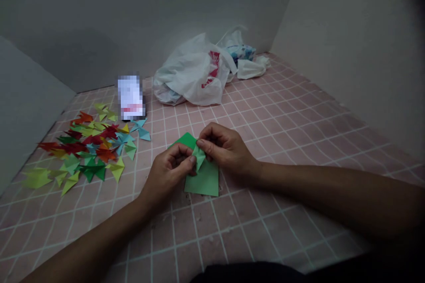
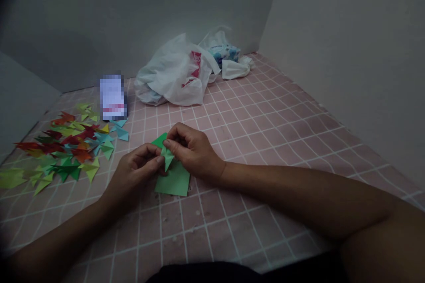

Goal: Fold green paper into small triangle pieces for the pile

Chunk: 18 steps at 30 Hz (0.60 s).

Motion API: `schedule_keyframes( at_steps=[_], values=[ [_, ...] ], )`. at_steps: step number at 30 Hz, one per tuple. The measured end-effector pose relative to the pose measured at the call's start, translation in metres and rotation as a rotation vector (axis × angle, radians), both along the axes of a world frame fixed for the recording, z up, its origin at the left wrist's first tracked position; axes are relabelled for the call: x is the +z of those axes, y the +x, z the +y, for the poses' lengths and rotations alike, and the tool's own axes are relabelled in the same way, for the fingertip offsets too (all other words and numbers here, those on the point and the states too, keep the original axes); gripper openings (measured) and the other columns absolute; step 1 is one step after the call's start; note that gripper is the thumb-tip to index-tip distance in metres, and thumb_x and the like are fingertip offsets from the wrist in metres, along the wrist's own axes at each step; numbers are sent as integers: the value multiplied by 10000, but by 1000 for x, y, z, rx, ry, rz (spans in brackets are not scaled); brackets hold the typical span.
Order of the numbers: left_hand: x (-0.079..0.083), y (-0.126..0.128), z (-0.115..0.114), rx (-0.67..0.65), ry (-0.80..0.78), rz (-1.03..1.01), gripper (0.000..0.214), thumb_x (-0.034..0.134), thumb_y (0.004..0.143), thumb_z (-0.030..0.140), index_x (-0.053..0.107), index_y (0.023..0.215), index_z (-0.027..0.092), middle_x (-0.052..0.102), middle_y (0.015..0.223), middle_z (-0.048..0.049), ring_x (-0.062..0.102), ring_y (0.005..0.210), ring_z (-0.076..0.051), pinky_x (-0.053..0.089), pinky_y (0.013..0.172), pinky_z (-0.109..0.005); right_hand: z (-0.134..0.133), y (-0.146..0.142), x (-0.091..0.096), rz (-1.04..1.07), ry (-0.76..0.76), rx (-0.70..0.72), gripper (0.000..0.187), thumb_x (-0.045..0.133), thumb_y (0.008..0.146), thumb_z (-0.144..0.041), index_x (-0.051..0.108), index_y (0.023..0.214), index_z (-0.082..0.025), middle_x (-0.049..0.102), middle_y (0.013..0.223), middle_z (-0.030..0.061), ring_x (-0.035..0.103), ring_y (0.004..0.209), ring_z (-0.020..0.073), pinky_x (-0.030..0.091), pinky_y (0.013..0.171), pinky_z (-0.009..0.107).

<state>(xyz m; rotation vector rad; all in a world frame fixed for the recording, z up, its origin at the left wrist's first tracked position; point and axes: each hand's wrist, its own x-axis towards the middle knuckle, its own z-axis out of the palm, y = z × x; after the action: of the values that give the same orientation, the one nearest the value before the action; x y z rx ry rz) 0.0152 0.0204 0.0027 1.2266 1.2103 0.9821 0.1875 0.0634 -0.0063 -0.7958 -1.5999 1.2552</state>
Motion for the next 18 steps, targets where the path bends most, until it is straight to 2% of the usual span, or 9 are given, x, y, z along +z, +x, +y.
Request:
schedule_keyframes(
  at_steps=[3, 7, 14, 18],
  values=[
    [0, 0, -1, -18, -27, -49, 205, 726, 814, 355, 665, 888, 173, 625, 733, 6, 567, 616, -107, 469, 570, -228, -1, -1, -1, -14, 55, -12, 125, 620, 890, -228, 559, 791, -180, 528, 709, -35, 473, 637, 96, 385, 592, 248],
    [-2, 0, -1, -37, -71, -43, 221, 736, 810, 381, 681, 819, 167, 610, 687, 5, 558, 569, -105, 460, 525, -224, -3, -2, -3, -6, 67, 8, 132, 622, 891, -245, 562, 792, -181, 531, 705, -34, 474, 633, 97, 386, 582, 246],
    [-2, 1, 0, -6, -8, -14, 139, 720, 811, 301, 665, 813, 173, 583, 598, 31, 523, 541, -96, 417, 520, -206, 2, -3, -2, 102, -177, 97, 195, 651, 875, -318, 527, 806, -185, 511, 654, -58, 480, 544, 84, 382, 518, 234],
    [-1, 0, 0, 0, -18, -19, 153, 722, 811, 312, 657, 812, 173, 566, 597, 40, 494, 530, -88, 388, 506, -200, 2, -3, -1, 70, -233, 157, 204, 688, 842, -329, 562, 796, -176, 509, 609, -64, 442, 513, 78, 343, 492, 225]
  ],
)
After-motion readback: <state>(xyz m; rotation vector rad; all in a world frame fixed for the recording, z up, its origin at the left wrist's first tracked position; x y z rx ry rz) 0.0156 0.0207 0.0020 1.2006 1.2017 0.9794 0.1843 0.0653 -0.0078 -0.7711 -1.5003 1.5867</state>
